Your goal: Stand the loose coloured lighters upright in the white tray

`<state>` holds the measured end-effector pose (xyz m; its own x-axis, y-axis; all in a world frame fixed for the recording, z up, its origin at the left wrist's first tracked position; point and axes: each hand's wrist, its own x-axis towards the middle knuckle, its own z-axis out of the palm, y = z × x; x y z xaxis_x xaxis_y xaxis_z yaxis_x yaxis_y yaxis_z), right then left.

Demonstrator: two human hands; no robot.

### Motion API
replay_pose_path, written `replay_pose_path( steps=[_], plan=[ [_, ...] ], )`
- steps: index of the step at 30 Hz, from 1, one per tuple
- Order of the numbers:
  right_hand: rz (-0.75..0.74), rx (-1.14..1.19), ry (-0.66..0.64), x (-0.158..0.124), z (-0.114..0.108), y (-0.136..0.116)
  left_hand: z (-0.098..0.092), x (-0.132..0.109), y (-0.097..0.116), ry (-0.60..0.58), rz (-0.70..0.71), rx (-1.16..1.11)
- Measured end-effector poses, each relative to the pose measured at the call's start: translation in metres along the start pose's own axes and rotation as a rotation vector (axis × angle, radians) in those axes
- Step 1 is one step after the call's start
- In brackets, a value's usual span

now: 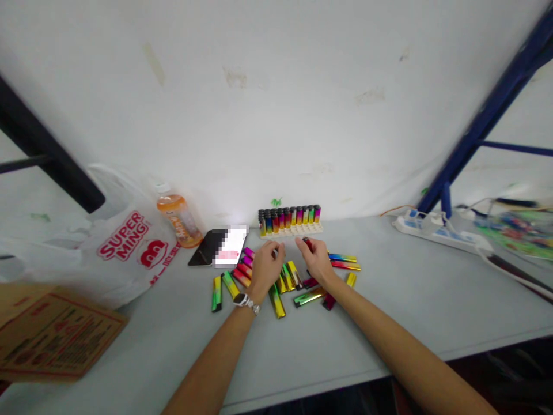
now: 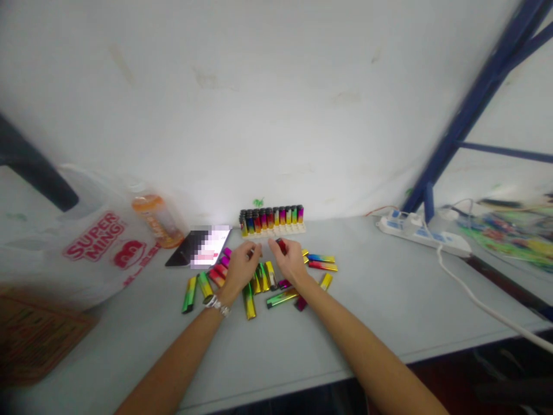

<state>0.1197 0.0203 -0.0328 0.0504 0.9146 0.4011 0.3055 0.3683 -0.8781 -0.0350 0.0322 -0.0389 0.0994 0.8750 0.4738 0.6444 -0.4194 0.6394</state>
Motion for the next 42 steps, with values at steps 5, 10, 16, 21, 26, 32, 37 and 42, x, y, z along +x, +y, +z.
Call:
replay_pose_path(
  steps=[5,10,16,21,26,32,37,42],
  plan=[
    [0.017,-0.060,0.006,-0.0007,0.0024,-0.0045,0.0016,-0.0006,-0.0013,-0.001,-0.003,-0.007],
    [0.016,-0.069,0.021,-0.0004,0.0040,-0.0068,0.0016,-0.0010,-0.0015,-0.003,0.012,0.005],
    [0.000,-0.074,0.022,0.0000,0.0044,-0.0047,-0.0001,-0.0005,0.0012,-0.005,0.008,0.023],
    [-0.002,-0.075,0.020,-0.0001,0.0047,-0.0045,-0.0003,-0.0008,0.0018,-0.006,0.013,0.037],
    [0.005,-0.080,0.025,-0.0003,0.0041,-0.0060,0.0005,-0.0016,0.0000,-0.004,0.022,0.038],
    [-0.001,-0.081,0.028,-0.0003,0.0043,-0.0051,0.0010,-0.0014,-0.0007,-0.004,0.028,0.043],
    [-0.009,-0.082,0.021,-0.0010,0.0033,-0.0021,0.0004,-0.0014,0.0002,-0.007,0.021,0.029],
    [-0.069,-0.063,-0.008,-0.0028,0.0018,-0.0017,0.0001,-0.0018,0.0009,-0.006,0.014,0.022]
  ],
)
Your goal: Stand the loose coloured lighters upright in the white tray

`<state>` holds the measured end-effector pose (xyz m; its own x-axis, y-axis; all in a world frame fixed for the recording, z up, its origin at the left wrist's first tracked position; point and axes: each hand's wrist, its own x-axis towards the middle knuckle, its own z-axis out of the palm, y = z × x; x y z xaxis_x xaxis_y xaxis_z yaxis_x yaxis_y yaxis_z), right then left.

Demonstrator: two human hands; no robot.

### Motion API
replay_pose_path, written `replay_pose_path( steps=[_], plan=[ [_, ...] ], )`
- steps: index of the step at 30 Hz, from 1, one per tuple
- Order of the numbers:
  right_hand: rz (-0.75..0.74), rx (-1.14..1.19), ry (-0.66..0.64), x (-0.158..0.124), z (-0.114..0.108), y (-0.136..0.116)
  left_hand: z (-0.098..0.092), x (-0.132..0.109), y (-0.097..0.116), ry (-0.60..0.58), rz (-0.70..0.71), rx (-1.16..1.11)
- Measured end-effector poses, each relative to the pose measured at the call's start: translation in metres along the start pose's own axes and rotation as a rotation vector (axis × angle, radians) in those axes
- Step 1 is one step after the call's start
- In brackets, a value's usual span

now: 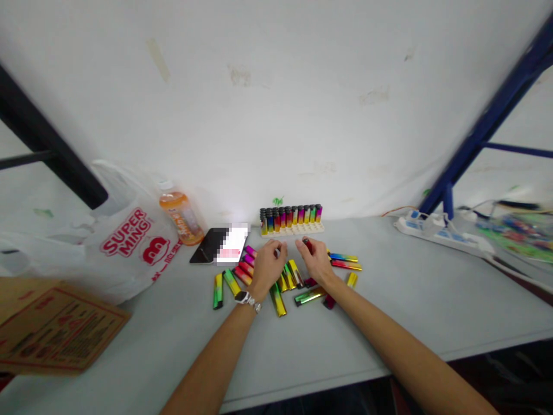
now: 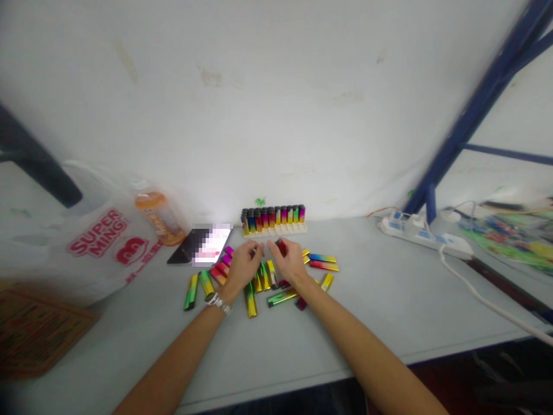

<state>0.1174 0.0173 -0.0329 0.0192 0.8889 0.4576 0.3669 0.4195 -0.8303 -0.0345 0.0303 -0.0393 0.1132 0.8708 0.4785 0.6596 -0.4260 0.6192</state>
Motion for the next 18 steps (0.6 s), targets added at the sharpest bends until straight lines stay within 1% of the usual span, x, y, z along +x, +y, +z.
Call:
replay_pose_path(
  steps=[6,13,18],
  plan=[
    [0.050,0.003,0.031,0.0013,0.0014,-0.0001,0.0010,0.0000,-0.0020,-0.005,0.013,0.004],
    [0.012,-0.028,0.030,0.0020,0.0008,-0.0064,0.0015,-0.0002,-0.0033,-0.004,0.012,0.023],
    [0.011,-0.029,0.033,0.0018,0.0030,-0.0012,0.0014,-0.0002,-0.0030,-0.015,0.013,0.014]
  ],
)
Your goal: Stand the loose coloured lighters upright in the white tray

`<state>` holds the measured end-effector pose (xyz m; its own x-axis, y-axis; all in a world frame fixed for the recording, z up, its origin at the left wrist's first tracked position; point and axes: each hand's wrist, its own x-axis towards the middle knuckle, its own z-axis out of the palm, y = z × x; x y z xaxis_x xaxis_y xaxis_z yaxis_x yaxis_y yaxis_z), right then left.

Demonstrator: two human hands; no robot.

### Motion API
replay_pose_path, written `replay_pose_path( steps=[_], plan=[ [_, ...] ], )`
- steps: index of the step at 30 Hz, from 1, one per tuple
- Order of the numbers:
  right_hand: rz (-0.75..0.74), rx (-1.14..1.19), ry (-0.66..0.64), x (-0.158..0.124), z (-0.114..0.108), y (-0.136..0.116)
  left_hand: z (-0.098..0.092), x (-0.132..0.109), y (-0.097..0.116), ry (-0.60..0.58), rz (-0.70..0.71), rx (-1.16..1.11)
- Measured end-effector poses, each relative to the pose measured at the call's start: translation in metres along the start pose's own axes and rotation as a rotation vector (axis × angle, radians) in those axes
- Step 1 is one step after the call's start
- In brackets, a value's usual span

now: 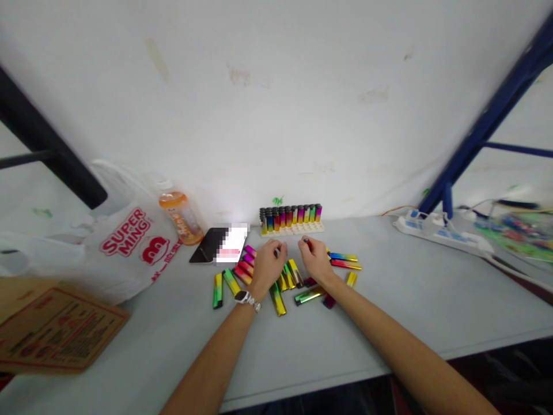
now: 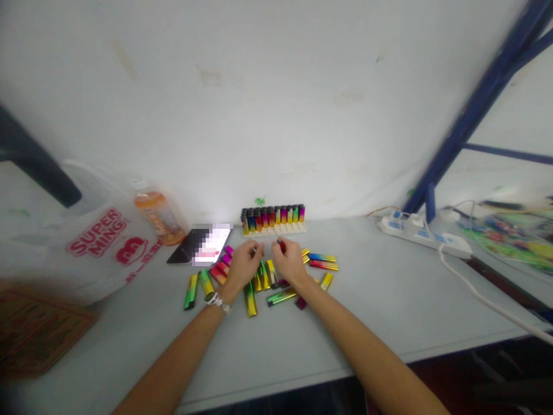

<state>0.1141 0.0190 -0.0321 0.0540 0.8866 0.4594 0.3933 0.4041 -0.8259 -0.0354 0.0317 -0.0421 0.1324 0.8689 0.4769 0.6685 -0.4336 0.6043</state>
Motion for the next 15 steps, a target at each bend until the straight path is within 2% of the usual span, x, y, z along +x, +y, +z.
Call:
replay_pose_path(
  steps=[7,15],
  plan=[
    [0.009,-0.012,-0.032,-0.0003,0.0000,0.0034,-0.0013,0.0003,0.0030,0.001,-0.015,-0.009],
    [0.025,0.212,-0.150,0.0036,0.0011,0.0101,-0.0025,-0.0006,0.0068,-0.009,-0.038,-0.022]
  ],
)
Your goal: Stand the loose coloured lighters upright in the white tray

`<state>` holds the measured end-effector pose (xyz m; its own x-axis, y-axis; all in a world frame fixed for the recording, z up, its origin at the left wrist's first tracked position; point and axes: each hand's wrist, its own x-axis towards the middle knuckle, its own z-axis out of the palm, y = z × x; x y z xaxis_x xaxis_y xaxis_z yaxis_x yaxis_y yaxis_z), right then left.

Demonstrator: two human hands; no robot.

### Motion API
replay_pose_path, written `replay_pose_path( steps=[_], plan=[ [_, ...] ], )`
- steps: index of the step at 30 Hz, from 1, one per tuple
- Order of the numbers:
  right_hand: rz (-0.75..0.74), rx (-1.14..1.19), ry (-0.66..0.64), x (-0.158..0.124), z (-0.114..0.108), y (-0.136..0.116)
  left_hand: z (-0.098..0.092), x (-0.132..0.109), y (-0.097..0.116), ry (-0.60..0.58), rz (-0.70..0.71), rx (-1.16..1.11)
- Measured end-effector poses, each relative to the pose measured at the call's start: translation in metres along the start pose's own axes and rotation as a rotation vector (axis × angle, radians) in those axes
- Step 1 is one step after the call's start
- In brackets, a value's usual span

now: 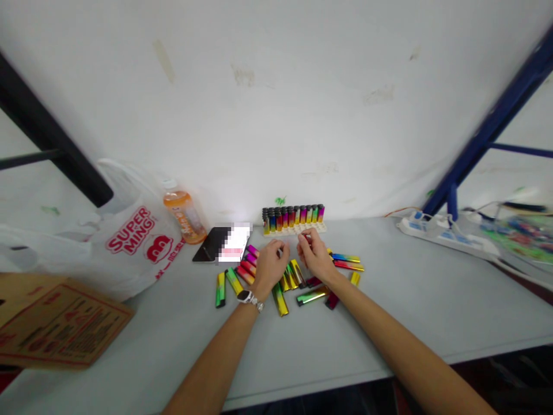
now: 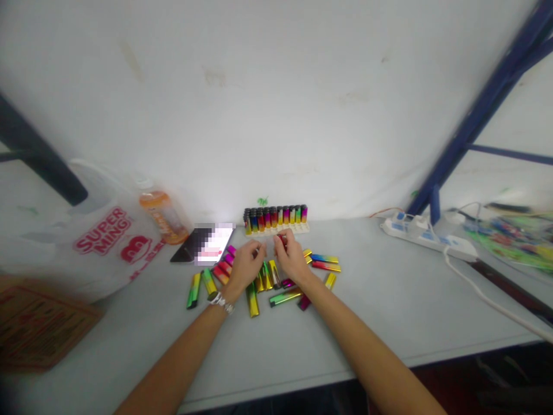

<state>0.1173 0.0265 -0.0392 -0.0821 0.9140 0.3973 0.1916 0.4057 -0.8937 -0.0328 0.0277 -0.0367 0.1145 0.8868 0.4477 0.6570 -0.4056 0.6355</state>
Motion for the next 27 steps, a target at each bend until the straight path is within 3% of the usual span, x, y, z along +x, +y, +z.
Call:
replay_pose_path(
  steps=[9,20,27],
  plan=[
    [-0.197,-0.307,0.006,0.023,-0.023,0.001,-0.002,0.000,0.001,-0.017,0.006,-0.002],
    [-0.194,-0.389,-0.032,0.088,-0.031,0.011,-0.001,-0.001,-0.002,-0.027,-0.003,-0.032],
    [-0.247,-0.493,-0.079,0.105,-0.031,0.017,-0.001,-0.001,-0.002,-0.025,0.001,-0.017]
  ],
)
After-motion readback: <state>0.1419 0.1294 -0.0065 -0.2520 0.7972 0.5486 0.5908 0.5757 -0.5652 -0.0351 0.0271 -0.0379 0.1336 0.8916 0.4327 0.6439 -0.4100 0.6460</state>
